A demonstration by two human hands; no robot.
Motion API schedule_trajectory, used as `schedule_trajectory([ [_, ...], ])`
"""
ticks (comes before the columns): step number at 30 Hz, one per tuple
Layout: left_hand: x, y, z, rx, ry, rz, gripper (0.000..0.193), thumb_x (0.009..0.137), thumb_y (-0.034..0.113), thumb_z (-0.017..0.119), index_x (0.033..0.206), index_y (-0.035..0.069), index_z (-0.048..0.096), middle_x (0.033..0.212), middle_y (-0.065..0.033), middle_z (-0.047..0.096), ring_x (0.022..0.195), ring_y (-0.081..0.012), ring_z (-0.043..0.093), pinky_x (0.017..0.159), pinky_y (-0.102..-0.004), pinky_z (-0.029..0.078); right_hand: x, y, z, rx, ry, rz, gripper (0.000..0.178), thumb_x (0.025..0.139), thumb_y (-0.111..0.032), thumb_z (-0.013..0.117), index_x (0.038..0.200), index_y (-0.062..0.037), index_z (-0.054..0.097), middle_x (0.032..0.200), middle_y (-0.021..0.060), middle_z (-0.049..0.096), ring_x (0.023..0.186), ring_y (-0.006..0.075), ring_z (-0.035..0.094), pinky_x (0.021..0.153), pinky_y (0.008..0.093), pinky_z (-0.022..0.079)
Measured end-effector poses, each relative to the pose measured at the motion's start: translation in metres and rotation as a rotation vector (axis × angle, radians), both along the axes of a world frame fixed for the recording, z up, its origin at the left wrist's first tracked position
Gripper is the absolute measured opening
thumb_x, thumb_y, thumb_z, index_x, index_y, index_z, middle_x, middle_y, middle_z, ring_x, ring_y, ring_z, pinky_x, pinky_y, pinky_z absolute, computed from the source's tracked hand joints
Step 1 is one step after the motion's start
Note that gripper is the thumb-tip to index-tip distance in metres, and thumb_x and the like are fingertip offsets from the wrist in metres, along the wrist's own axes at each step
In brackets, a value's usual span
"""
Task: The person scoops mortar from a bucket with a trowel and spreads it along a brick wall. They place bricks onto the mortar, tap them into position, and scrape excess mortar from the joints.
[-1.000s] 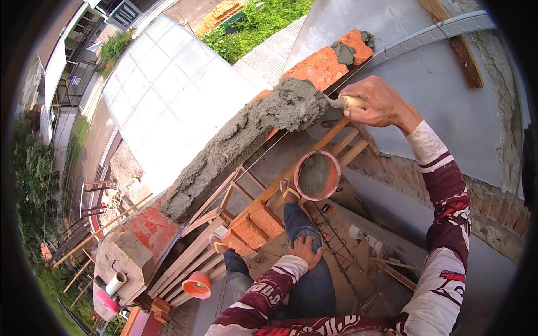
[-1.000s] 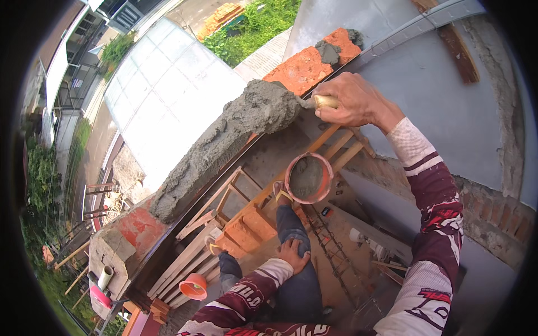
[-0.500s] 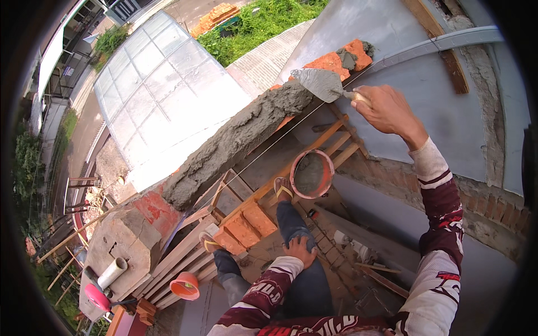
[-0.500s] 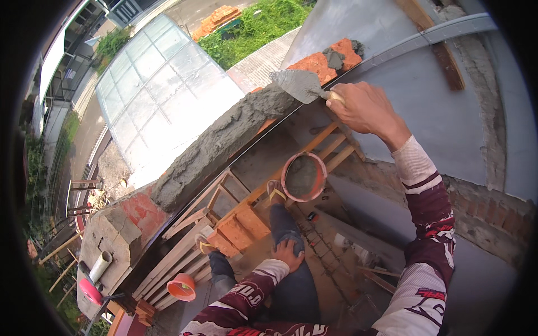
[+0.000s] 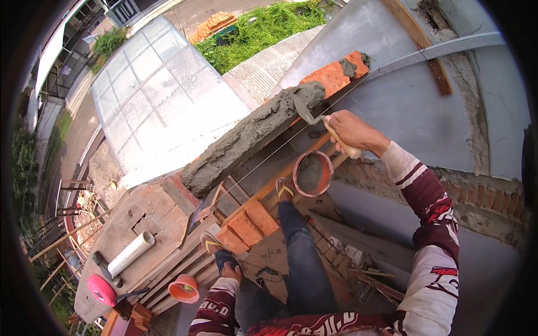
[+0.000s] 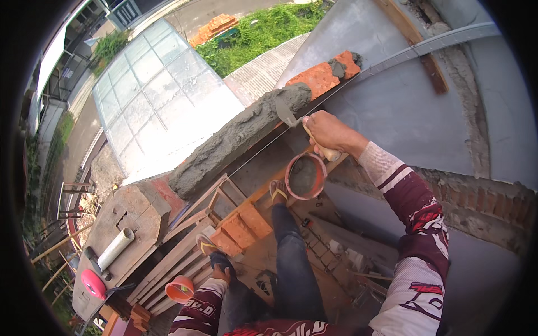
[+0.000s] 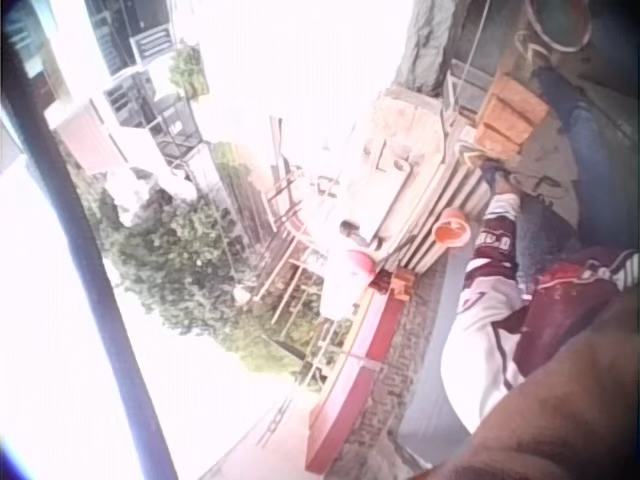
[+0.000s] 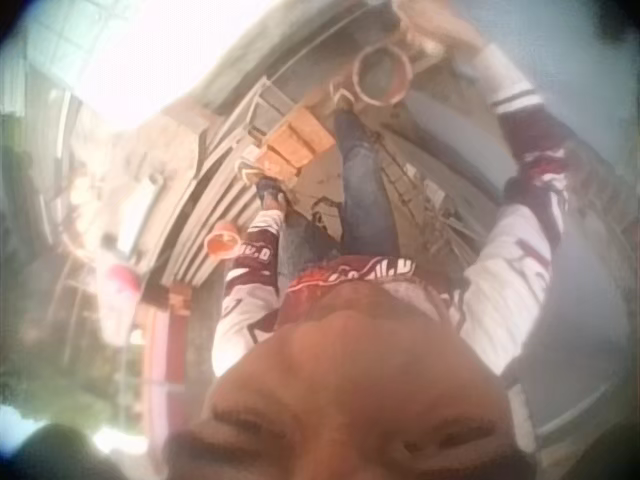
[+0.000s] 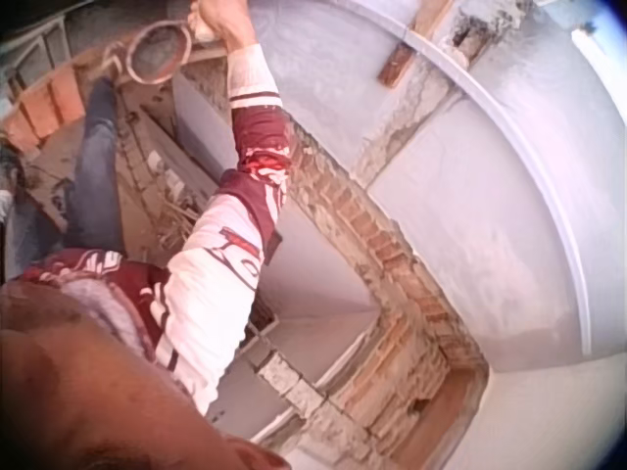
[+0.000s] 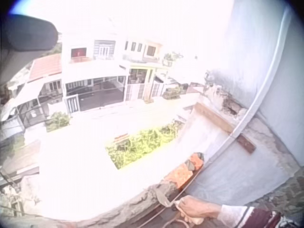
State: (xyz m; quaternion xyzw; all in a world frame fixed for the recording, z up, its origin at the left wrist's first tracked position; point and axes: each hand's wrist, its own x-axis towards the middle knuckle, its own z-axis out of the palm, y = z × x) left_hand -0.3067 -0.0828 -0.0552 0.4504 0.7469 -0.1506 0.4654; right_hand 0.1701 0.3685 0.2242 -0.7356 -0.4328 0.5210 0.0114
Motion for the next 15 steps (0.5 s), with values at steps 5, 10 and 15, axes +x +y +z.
schedule_trajectory([
  [5,-0.05,-0.019,0.009,-0.107,0.038,-0.021,0.046,0.089,0.025,0.068,0.125,0.001,0.052,0.117,-0.031,0.064,0.111,-0.049,0.062,0.096,-0.0523,0.05,-0.041,-0.019,0.001,0.063,-0.079,0.17,0.046,0.108,-0.03,0.041,0.087,0.0073,0.056,0.073,0.0183,0.064,0.061,0.0303,0.069,0.057,0.0443,0.056],
  [10,-0.022,-0.02,0.004,-0.112,-0.068,0.067,0.044,0.09,0.027,0.068,0.123,0.002,0.054,0.111,-0.028,0.068,0.107,-0.046,0.066,0.093,-0.0504,0.052,-0.044,-0.013,0.033,0.266,-0.451,0.513,0.036,0.105,-0.034,0.051,0.097,-0.0007,0.061,0.091,0.0249,0.066,0.091,0.0464,0.064,0.078,0.0543,0.048],
  [15,0.031,-0.006,-0.001,-0.001,-0.251,0.096,0.04,0.09,0.032,0.071,0.115,0.003,0.06,0.11,-0.0261,0.07,0.105,-0.0444,0.068,0.09,-0.0487,0.054,-0.043,0.023,0.027,0.643,-0.848,0.74,0.018,0.097,-0.02,0.056,0.11,-0.0078,0.056,0.093,0.0165,0.064,0.084,0.0402,0.067,0.074,0.0528,0.052],
])
